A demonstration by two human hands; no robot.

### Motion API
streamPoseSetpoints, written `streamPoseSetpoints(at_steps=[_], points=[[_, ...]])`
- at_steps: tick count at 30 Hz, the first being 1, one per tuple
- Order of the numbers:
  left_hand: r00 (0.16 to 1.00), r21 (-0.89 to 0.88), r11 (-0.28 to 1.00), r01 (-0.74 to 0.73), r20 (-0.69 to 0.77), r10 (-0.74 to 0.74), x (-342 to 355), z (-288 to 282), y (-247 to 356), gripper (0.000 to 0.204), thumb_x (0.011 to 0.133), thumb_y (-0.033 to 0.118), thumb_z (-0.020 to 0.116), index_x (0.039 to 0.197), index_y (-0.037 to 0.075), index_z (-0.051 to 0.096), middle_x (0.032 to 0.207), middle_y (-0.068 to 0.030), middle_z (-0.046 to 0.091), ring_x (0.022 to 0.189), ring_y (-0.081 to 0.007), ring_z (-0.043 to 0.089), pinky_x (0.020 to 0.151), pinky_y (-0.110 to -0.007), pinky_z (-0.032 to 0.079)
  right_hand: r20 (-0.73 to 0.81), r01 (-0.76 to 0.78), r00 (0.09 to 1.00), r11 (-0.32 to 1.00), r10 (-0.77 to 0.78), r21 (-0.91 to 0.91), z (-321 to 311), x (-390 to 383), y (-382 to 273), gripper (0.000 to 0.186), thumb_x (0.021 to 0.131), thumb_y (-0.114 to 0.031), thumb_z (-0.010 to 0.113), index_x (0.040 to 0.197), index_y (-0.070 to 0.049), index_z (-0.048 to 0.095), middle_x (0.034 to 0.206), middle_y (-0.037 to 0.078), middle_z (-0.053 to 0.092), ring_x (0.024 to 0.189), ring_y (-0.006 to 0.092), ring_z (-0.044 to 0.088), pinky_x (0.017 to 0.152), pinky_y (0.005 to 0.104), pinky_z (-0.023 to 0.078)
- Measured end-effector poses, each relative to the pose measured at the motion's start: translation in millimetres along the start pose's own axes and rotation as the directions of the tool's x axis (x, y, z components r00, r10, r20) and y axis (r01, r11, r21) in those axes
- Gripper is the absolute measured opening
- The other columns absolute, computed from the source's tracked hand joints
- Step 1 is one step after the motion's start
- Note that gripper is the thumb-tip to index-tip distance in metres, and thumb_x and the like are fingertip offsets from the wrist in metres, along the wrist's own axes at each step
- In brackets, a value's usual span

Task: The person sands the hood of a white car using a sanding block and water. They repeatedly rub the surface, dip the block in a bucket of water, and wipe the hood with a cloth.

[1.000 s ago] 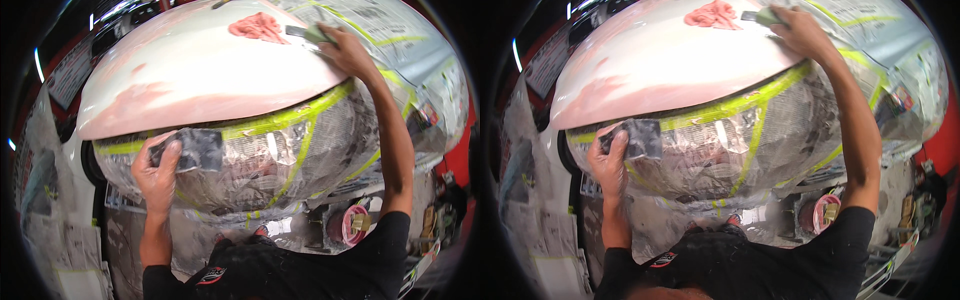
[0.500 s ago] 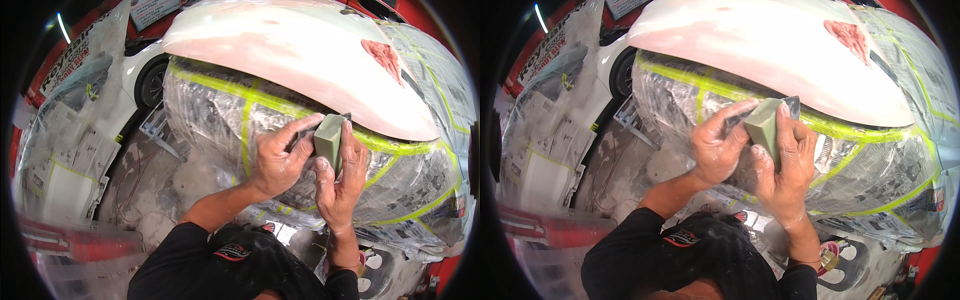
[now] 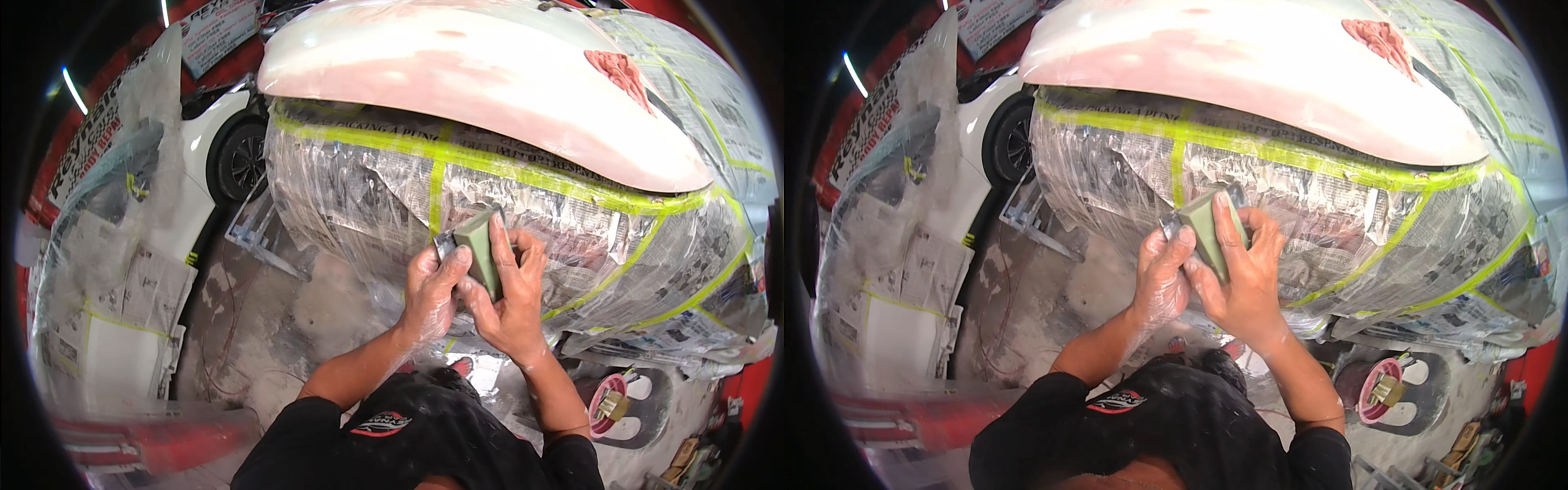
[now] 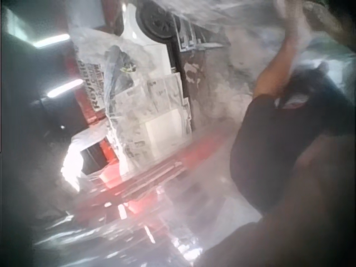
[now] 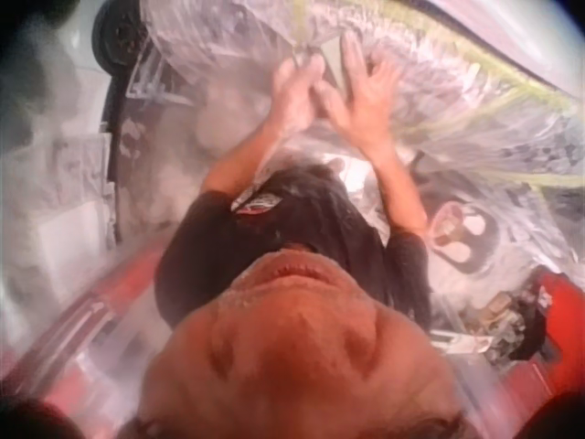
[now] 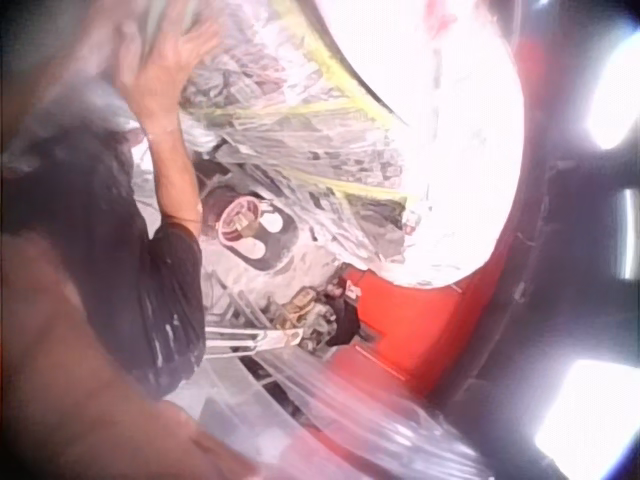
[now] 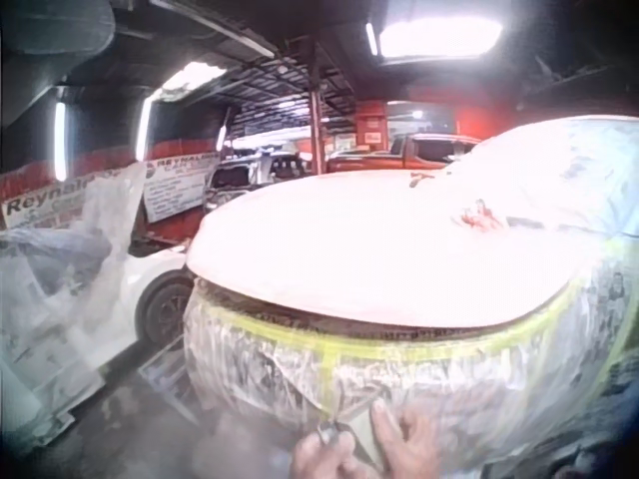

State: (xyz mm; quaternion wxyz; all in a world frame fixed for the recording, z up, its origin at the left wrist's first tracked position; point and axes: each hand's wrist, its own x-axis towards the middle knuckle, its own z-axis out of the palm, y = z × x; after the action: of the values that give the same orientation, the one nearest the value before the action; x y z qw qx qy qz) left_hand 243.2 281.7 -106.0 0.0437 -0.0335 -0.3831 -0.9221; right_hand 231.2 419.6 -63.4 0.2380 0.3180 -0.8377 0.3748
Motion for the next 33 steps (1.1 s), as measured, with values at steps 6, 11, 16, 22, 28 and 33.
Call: streamPoseSetpoints(at_steps=[6, 11, 16, 22, 28, 33], points=[[0.998, 0.141, 0.99, -0.021, 0.066, 0.012, -14.0, -2.8, -9.9, 0.042, 0.105, 0.021, 0.062, 0.138, -0.005, 0.056, 0.124, -0.0075, 0.067, 0.11, -0.0111, 0.062, 0.097, -0.029, 0.051, 0.011, -0.177, 0.984, 0.966, 0.178, 0.188, -0.8, -37.8, 22.0, 0.066, 0.09, -0.015, 0.073, 0.151, -0.003, 0.052, 0.143, 0.023, 0.044, 0.122, 0.0348, 0.046, 0.105, 0.0438, 0.04], [0.977, 0.326, 0.943, -0.071, 0.214, 0.0, -25.1, 17.2, -39.8, 0.047, 0.106, 0.021, 0.061, 0.142, -0.007, 0.051, 0.128, -0.0093, 0.065, 0.112, -0.0123, 0.06, 0.099, -0.03, 0.048, -0.041, -0.395, 0.863, 0.723, 0.504, 0.567, -30.2, -65.8, 43.5, 0.104, 0.078, -0.009, 0.085, 0.163, -0.004, 0.026, 0.152, 0.02, 0.041, 0.132, 0.0305, 0.049, 0.108, 0.0417, 0.046], [0.921, 0.485, 0.874, -0.04, 0.357, -0.157, -36.0, 62.8, -94.4, 0.054, 0.104, 0.018, 0.063, 0.148, -0.006, 0.045, 0.135, -0.0118, 0.063, 0.123, -0.0151, 0.057, 0.106, -0.033, 0.046, 0.031, -0.421, 0.785, 0.496, 0.618, 0.76, -89.3, -120.7, 87.1, 0.109, 0.071, 0.001, 0.087, 0.161, -0.002, 0.025, 0.148, 0.016, 0.047, 0.125, 0.0231, 0.057, 0.106, 0.0347, 0.049], [0.916, 0.602, 0.792, -0.102, 0.366, -0.16, -45.4, 148.3, -208.4, 0.051, 0.097, 0.013, 0.07, 0.141, -0.004, 0.052, 0.118, -0.0114, 0.071, 0.107, -0.0121, 0.065, 0.093, -0.033, 0.053, -0.107, -0.435, 0.704, 0.545, 0.702, 0.717, -169.4, -215.3, 147.7, 0.067, 0.083, 0.004, 0.08, 0.142, 0.003, 0.049, 0.134, 0.01, 0.054, 0.12, 0.0213, 0.058, 0.102, 0.0338, 0.05], [0.88, 0.971, 0.216, -0.1, 0.187, -0.436, -33.0, 201.9, -331.2, 0.05, 0.099, 0.034, 0.065, 0.13, -0.002, 0.051, 0.106, -0.0187, 0.071, 0.098, -0.0299, 0.071, 0.082, -0.039, 0.054, -0.187, -0.561, 0.804, 0.824, 0.564, 0.074, -238.1, -277.0, 203.0, 0.086, 0.08, -0.016, 0.082, 0.151, 0.008, 0.04, 0.137, 0.026, 0.052, 0.129, 0.0423, 0.052, 0.11, 0.049, 0.041], [0.752, 0.954, 0.248, 0.167, 0.039, -0.658, -51.4, 222.7, -393.5, 0.049, 0.099, 0.037, 0.059, 0.114, -0.01, 0.056, 0.099, -0.0259, 0.069, 0.092, -0.0296, 0.068, 0.083, -0.044, 0.053, -0.12, -0.647, 0.762, 0.746, 0.636, -0.159, -259.9, -338.8, 207.9, 0.098, 0.07, -0.017, 0.088, 0.155, -0.01, 0.039, 0.143, 0.033, 0.042, 0.126, 0.0498, 0.044, 0.105, 0.0568, 0.038]])
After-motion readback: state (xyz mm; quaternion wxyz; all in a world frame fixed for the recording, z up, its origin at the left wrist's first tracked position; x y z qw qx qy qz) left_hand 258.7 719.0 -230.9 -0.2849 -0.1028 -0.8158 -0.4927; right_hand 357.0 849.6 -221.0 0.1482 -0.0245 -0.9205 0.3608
